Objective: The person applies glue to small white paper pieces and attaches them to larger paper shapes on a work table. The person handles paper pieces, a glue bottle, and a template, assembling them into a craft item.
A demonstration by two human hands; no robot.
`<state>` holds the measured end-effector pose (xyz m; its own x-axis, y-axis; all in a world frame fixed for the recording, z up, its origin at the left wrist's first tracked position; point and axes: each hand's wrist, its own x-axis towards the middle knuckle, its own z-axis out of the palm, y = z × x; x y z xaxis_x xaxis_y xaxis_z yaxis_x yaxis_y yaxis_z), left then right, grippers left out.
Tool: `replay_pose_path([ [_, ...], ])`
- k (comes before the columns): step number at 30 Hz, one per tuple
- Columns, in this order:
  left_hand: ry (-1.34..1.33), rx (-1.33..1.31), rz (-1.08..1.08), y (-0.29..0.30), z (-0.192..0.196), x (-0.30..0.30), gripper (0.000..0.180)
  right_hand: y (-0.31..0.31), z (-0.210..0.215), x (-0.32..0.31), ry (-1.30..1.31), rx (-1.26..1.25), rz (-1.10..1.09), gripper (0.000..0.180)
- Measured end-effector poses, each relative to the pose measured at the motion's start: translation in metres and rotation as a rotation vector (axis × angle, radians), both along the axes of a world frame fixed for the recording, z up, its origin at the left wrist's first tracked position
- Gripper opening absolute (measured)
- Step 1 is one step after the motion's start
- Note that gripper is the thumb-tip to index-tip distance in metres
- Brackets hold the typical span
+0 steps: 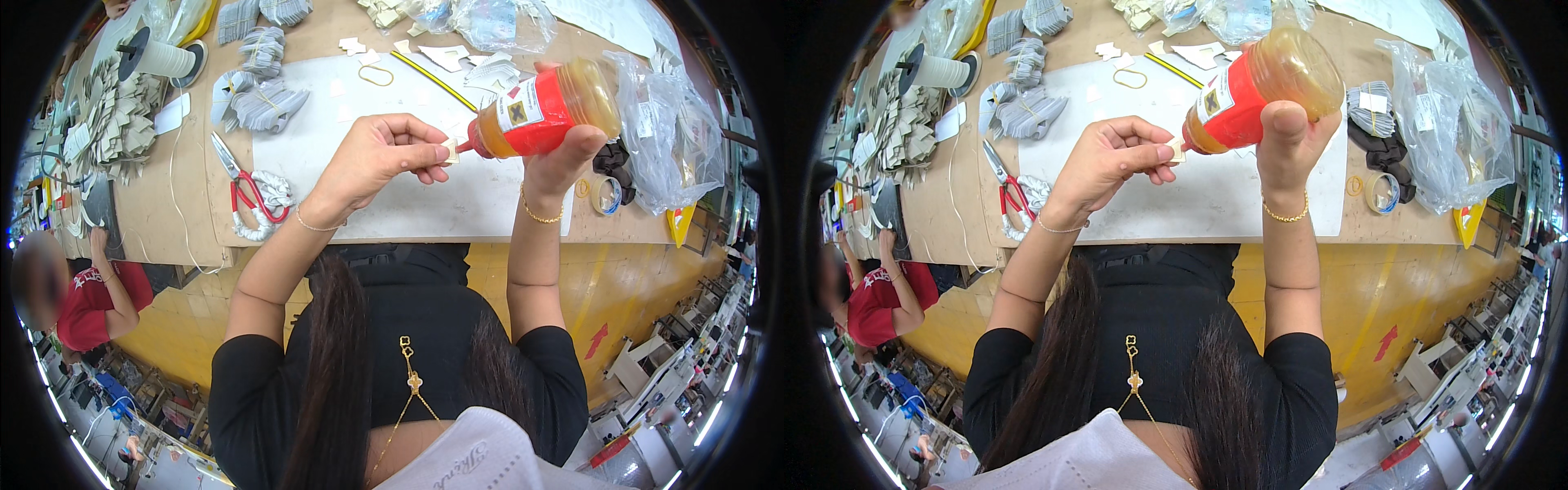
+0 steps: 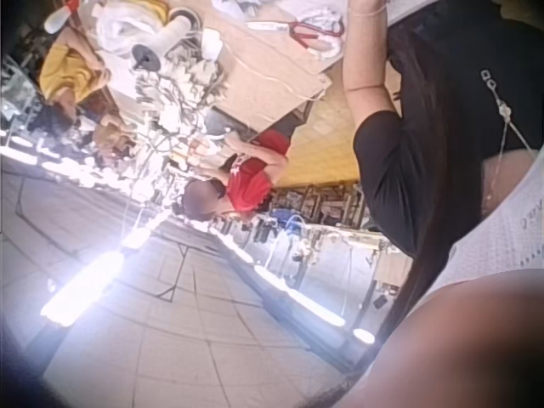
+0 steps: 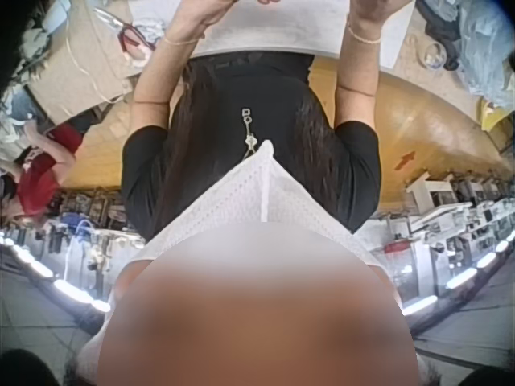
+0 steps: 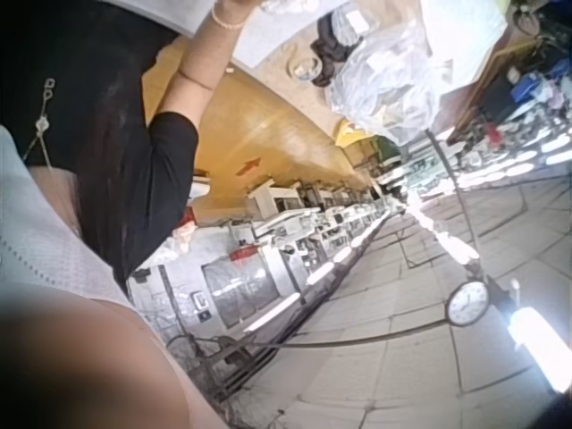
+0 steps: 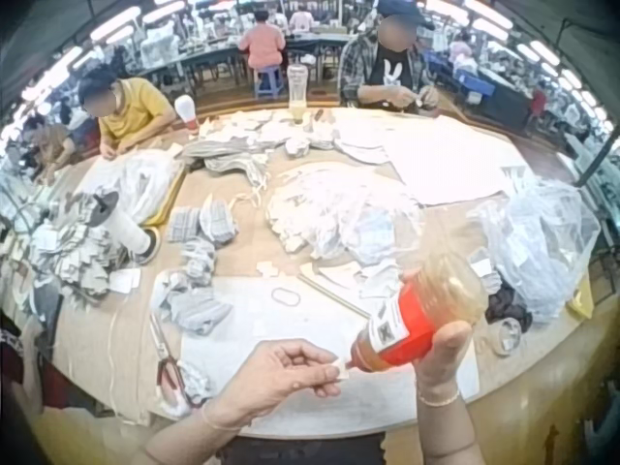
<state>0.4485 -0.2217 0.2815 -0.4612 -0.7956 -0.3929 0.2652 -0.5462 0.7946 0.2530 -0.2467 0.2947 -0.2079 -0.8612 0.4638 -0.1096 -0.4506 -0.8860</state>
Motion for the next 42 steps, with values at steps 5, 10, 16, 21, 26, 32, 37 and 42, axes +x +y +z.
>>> replay_pose_path([
  [5,0.064,0.033,0.040,0.000,-0.002,0.000,0.017,0.007,-0.004,-0.001,-0.036,0.027,-0.013,0.093],
  [10,0.132,0.096,0.048,0.000,-0.004,0.002,0.013,0.016,-0.007,-0.007,-0.151,0.112,0.058,0.094],
  [16,0.191,0.100,0.059,0.000,-0.016,0.003,0.012,0.006,0.000,-0.034,-0.851,0.204,0.424,0.091],
  [21,0.292,0.144,0.048,0.002,-0.017,0.006,0.010,0.006,-0.007,-0.024,-0.608,0.100,0.012,0.090],
  [26,0.268,0.226,0.066,0.002,-0.013,0.004,0.008,0.011,-0.007,0.000,-0.167,-0.003,-0.204,0.098],
  [32,0.263,0.223,0.006,0.003,-0.013,0.004,0.006,0.010,0.004,0.009,-0.020,-0.017,-0.193,0.101],
  [37,0.233,0.202,0.010,0.006,-0.014,0.003,0.005,0.005,0.005,0.010,0.028,-0.053,-0.147,0.100],
  [42,0.247,0.205,0.017,0.006,-0.014,0.004,0.006,0.004,0.001,0.010,0.026,-0.051,-0.131,0.100],
])
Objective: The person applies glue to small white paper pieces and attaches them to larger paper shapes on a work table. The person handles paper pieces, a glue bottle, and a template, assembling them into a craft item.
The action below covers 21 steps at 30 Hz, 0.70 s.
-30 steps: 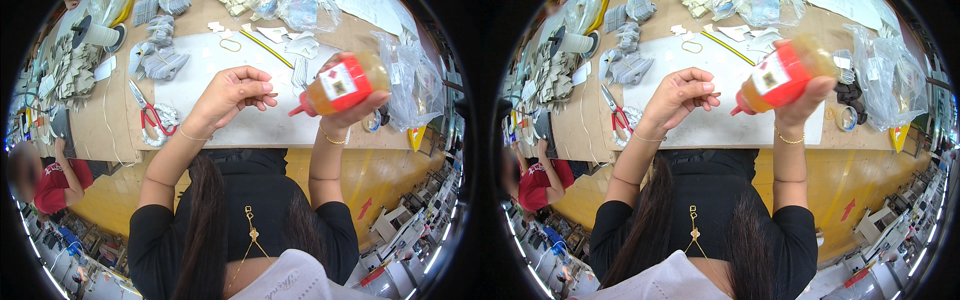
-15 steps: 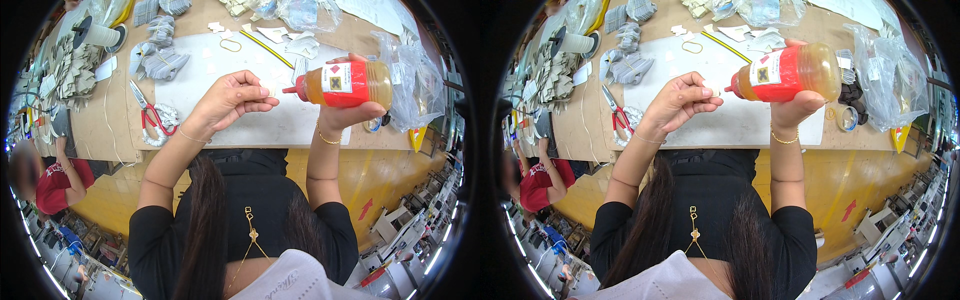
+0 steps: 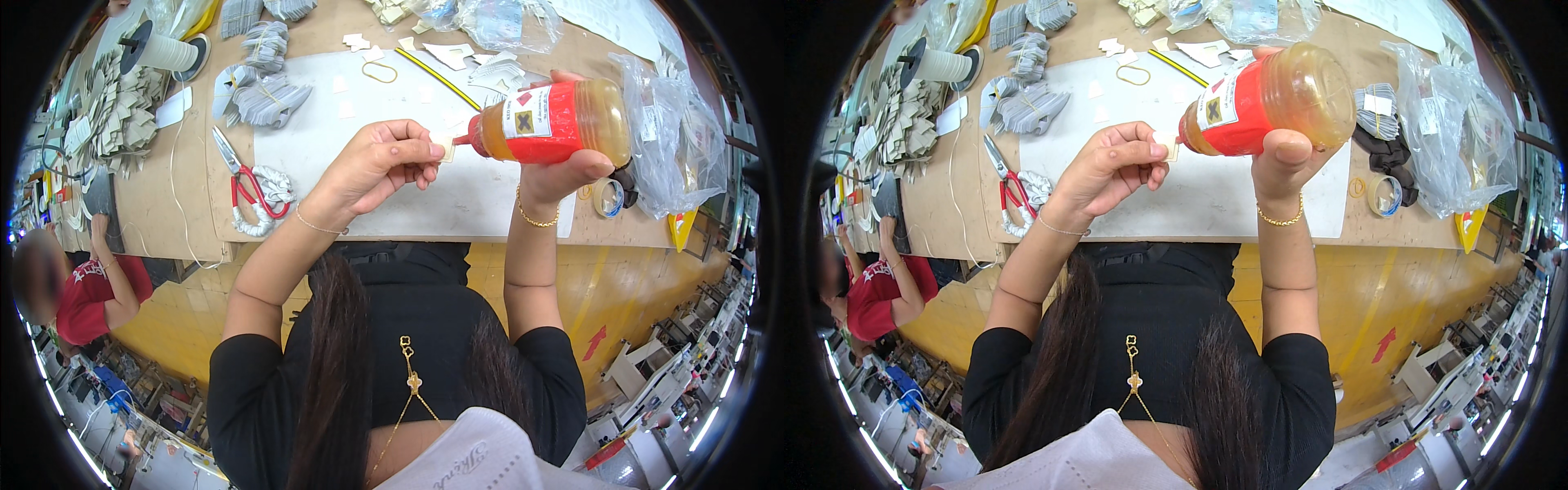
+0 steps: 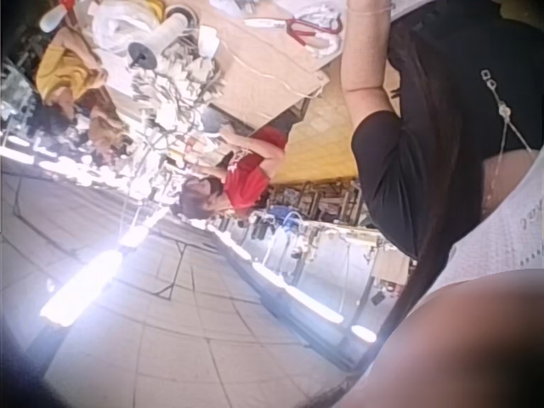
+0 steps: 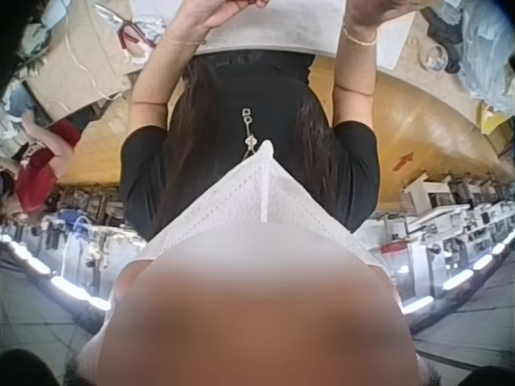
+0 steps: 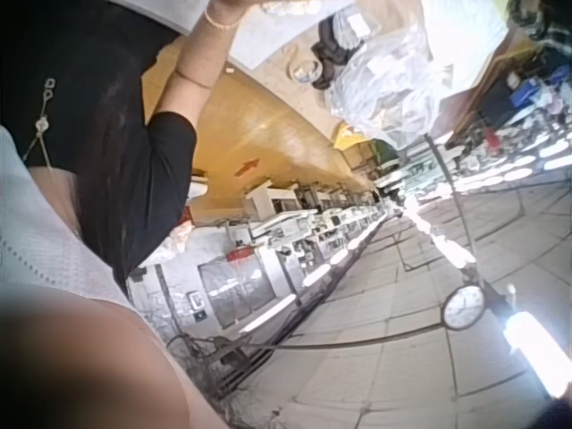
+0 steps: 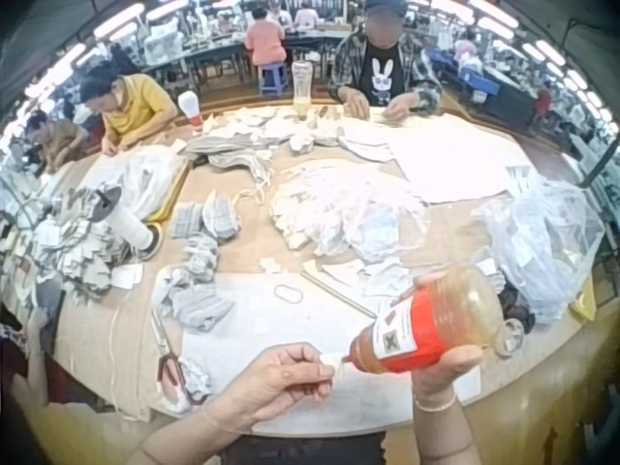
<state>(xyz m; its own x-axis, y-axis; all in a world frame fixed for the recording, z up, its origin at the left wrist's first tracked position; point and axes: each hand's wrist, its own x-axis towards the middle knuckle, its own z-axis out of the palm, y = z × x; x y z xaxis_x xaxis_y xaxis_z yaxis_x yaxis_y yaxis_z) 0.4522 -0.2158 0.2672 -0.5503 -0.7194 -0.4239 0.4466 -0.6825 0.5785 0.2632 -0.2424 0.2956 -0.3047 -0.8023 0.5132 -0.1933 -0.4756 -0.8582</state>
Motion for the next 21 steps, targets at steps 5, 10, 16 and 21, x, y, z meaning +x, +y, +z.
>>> replay_pose_path([
  [5,0.009,0.032,0.002,-0.001,-0.001,0.000,0.006,0.006,-0.007,0.000,-0.050,0.045,0.023,0.102],
  [10,0.042,0.077,0.028,-0.001,-0.003,-0.002,0.008,0.016,-0.012,0.003,-0.079,0.090,0.101,0.098],
  [16,0.052,0.058,0.024,0.000,-0.005,-0.004,0.010,0.005,-0.007,-0.005,-0.197,0.065,-0.013,0.092],
  [21,0.002,0.038,0.030,0.002,-0.004,-0.006,0.010,-0.004,-0.006,-0.008,-0.091,0.035,0.036,0.091],
])
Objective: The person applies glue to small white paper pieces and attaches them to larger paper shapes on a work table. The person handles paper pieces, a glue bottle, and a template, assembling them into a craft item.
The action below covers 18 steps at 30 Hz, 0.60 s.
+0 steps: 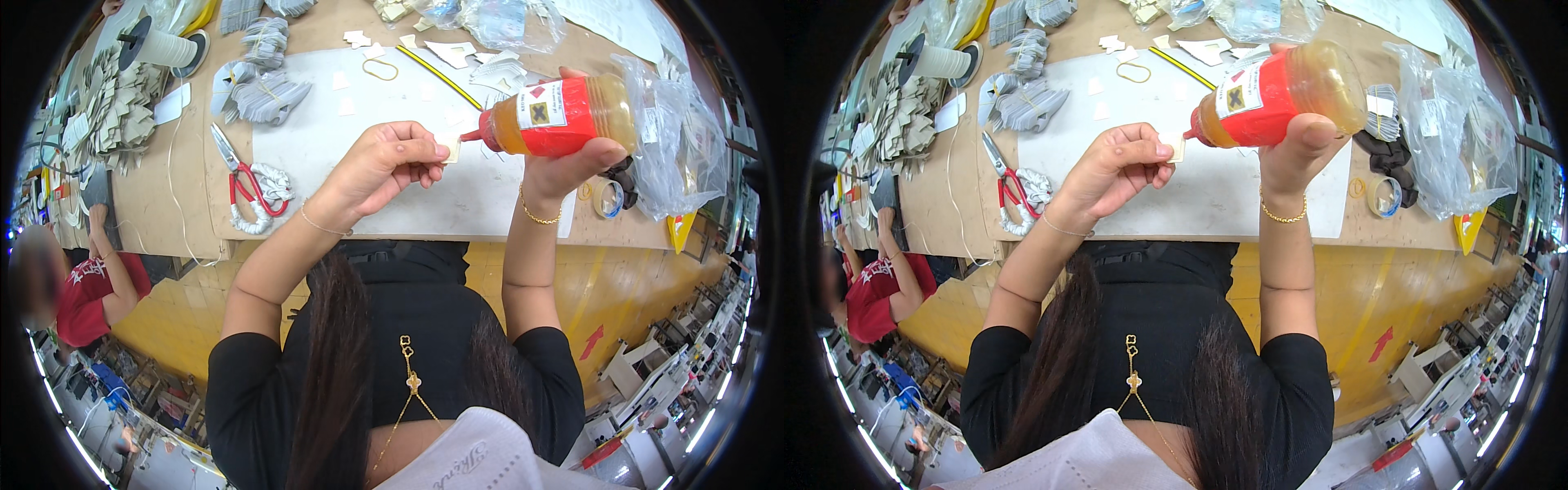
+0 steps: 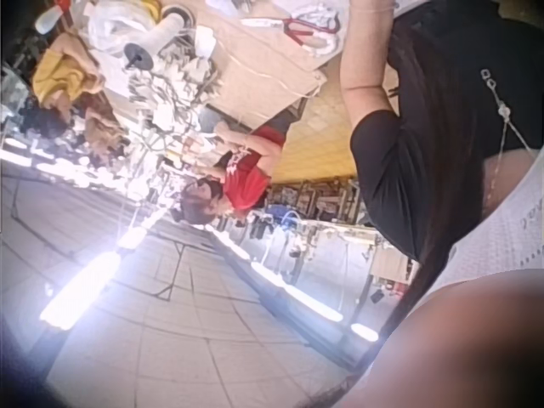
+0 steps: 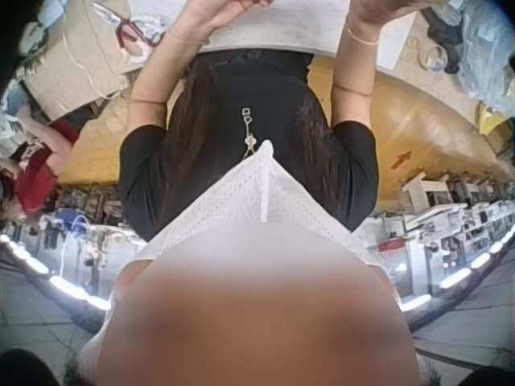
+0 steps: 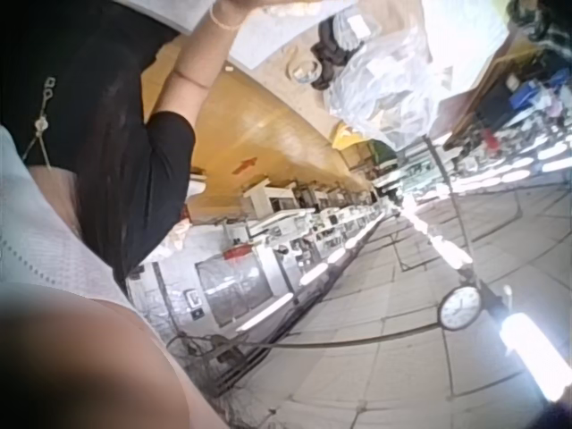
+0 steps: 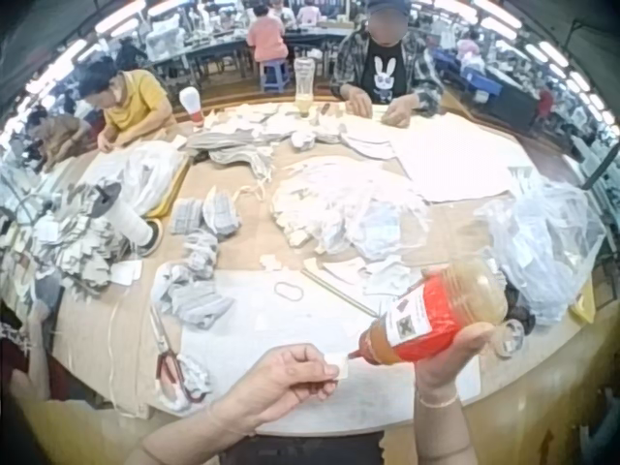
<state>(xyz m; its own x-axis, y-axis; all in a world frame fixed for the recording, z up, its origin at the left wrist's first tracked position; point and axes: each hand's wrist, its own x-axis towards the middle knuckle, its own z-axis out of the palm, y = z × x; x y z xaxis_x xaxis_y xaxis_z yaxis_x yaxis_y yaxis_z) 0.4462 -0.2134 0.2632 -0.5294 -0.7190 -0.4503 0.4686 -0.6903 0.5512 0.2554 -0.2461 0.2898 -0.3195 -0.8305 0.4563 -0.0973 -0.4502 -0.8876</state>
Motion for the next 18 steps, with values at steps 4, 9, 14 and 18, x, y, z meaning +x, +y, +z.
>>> replay_pose_path([
  [4,-0.011,-0.006,0.001,0.001,0.001,0.000,0.010,-0.001,-0.003,0.002,0.035,-0.011,0.038,0.092],
  [9,0.018,0.008,0.016,0.002,-0.002,-0.001,0.009,0.006,-0.003,0.006,0.069,0.019,-0.017,0.097],
  [14,0.076,0.041,0.030,0.002,-0.003,-0.001,0.009,0.017,-0.002,0.010,0.045,0.074,-0.018,0.100],
  [18,0.094,0.075,0.051,0.003,-0.002,0.000,0.010,0.024,-0.007,0.012,0.039,0.092,0.003,0.101],
])
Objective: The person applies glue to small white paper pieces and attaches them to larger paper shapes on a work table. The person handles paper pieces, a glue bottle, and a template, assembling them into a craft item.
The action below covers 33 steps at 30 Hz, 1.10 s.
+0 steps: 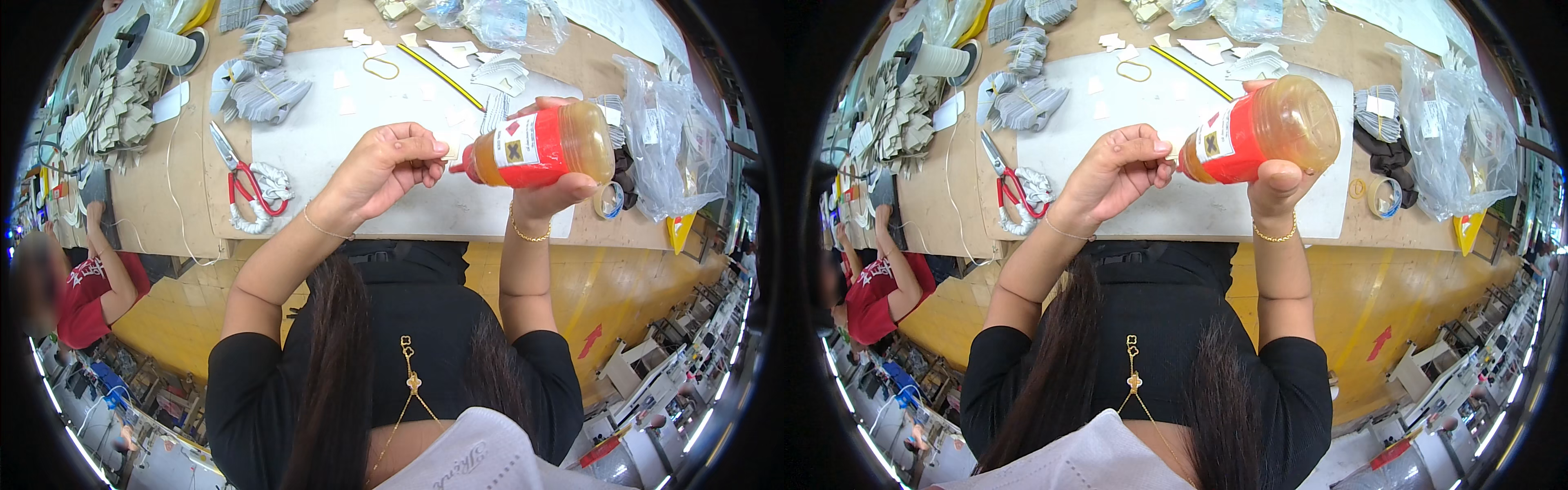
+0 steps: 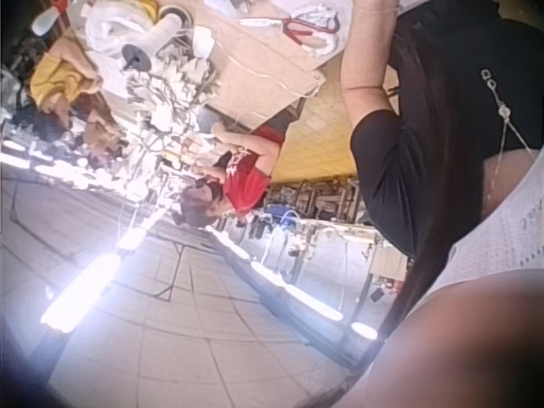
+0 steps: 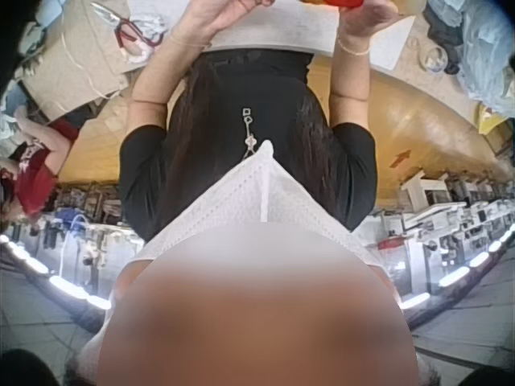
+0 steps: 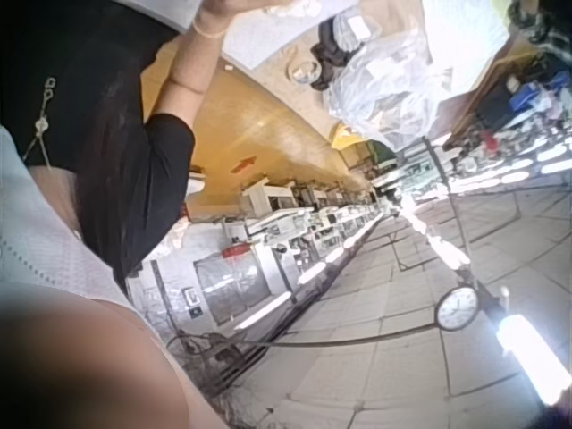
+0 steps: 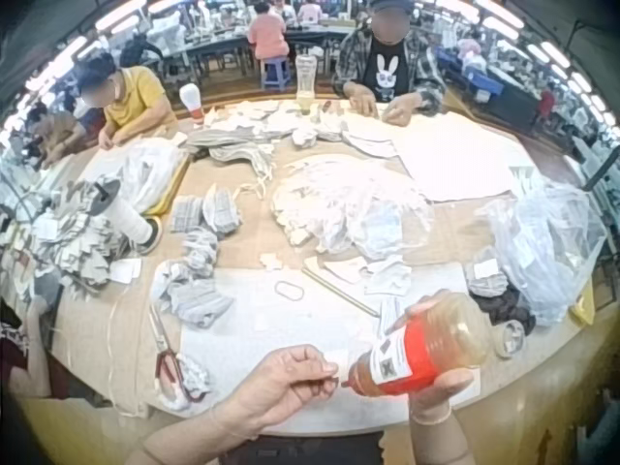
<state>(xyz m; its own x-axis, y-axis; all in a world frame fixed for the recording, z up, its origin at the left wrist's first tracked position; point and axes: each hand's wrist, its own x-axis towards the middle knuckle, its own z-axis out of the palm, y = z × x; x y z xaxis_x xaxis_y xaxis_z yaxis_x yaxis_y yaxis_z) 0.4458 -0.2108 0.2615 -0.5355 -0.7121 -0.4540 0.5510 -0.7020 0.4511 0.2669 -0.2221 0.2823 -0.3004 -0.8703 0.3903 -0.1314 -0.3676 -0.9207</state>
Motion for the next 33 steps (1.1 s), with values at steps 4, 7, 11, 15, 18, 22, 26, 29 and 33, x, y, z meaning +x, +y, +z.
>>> replay_pose_path([
  [4,0.039,-0.039,0.014,-0.001,-0.001,0.001,0.006,-0.005,-0.004,-0.017,-0.546,0.070,0.264,0.097],
  [7,0.056,-0.037,0.023,-0.001,-0.001,0.003,0.007,-0.013,-0.001,-0.037,-1.029,0.073,0.656,0.094],
  [11,0.038,-0.014,0.021,-0.002,-0.001,0.004,0.014,-0.019,0.003,-0.053,-1.137,0.076,0.795,0.095],
  [15,-0.007,0.037,0.028,-0.001,0.002,0.003,0.013,-0.014,0.003,-0.048,-1.063,0.046,0.592,0.094],
  [18,-0.017,0.080,0.050,0.000,0.002,0.001,0.009,-0.008,0.002,-0.035,-0.799,0.020,0.283,0.092],
  [22,0.017,0.054,0.014,0.000,-0.001,0.003,0.006,-0.008,0.000,-0.013,-0.259,-0.034,-0.105,0.097],
  [26,0.012,0.005,-0.021,-0.001,-0.005,0.003,0.010,-0.006,0.003,-0.005,-0.035,-0.040,-0.107,0.102],
  [29,-0.036,-0.024,-0.019,0.000,-0.005,0.003,0.012,-0.009,0.005,-0.003,0.036,-0.064,-0.083,0.104],
  [33,-0.086,-0.048,0.003,0.001,-0.003,0.002,0.014,-0.011,0.006,0.000,0.059,-0.074,-0.066,0.106],
])
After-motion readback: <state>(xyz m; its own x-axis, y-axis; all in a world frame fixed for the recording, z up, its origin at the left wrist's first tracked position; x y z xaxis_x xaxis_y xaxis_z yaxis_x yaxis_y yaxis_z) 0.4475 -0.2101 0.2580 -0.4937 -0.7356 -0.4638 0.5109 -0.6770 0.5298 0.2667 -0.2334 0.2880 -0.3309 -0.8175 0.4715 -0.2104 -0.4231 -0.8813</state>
